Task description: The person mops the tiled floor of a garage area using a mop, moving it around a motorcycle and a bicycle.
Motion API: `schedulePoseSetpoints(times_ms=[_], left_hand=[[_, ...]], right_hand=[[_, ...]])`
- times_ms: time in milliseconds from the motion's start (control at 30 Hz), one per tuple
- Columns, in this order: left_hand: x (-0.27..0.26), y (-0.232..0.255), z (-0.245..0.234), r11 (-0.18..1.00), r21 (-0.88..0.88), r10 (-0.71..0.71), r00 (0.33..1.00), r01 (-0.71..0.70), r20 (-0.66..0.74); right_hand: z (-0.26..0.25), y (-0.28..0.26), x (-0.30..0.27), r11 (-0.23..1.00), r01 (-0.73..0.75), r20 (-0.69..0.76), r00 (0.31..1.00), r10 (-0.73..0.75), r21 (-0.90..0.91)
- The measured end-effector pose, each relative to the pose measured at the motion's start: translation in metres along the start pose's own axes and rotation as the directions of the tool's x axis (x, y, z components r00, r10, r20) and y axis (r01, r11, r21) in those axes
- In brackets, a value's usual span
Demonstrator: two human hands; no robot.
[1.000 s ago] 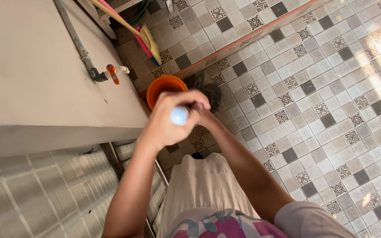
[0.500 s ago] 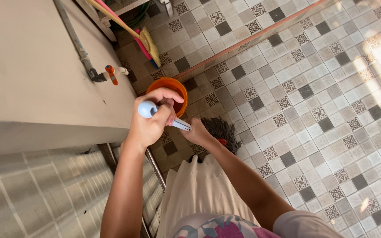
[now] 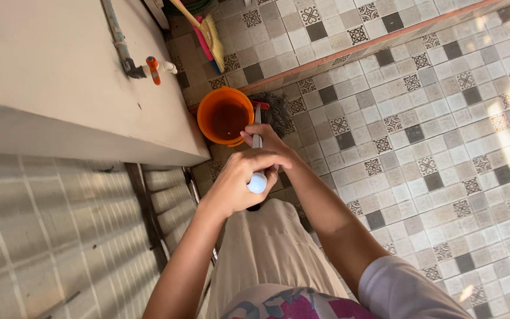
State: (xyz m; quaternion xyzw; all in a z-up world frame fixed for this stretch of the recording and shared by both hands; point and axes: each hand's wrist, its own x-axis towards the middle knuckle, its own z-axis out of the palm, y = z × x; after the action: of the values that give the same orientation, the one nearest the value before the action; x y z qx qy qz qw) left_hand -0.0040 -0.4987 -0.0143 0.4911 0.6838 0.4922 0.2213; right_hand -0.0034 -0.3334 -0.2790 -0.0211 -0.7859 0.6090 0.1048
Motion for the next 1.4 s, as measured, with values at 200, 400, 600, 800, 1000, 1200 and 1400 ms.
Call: schedulePoseSetpoints(times_ms=[200,400,600,800,1000,1200,1400], left_hand=[[-0.010,0.019,0.025,0.999,-0.043,0.010,1.000,-0.011,-0.010],[-0.033,0.019,0.081,0.969,-0.240,-0.076,0.996,0.061,-0.056],[-0.080,0.006,0.139,0.925,-0.358,-0.222,0.945,0.126,-0.239],[-0.141,0.017,0.088,0.935,-0.235,-0.339,0.869,0.268,-0.360],[-0.190,0.066,0.045,0.952,-0.053,-0.290,0.840,0.300,-0.459],[-0.186,0.073,0.038,0.959,0.046,-0.232,0.869,0.279,-0.437],[-0.176,0.064,0.031,0.988,-0.027,-0.152,0.930,0.152,-0.335]], right_hand=[[-0.028,-0.024,-0.051,0.966,-0.259,0.064,0.964,0.257,0.019],[-0.069,-0.007,-0.132,0.967,-0.180,-0.023,0.984,0.179,-0.178],[-0.076,0.007,-0.170,0.892,-0.097,-0.013,0.995,0.101,-0.441],[0.007,-0.005,-0.148,0.938,-0.130,0.145,0.972,0.184,-0.321],[0.122,-0.041,-0.125,0.975,0.051,0.393,0.919,0.038,-0.215],[0.162,-0.056,-0.102,0.980,0.199,0.423,0.888,-0.181,0.002],[0.132,-0.074,-0.100,0.996,0.085,0.505,0.860,-0.077,0.007]])
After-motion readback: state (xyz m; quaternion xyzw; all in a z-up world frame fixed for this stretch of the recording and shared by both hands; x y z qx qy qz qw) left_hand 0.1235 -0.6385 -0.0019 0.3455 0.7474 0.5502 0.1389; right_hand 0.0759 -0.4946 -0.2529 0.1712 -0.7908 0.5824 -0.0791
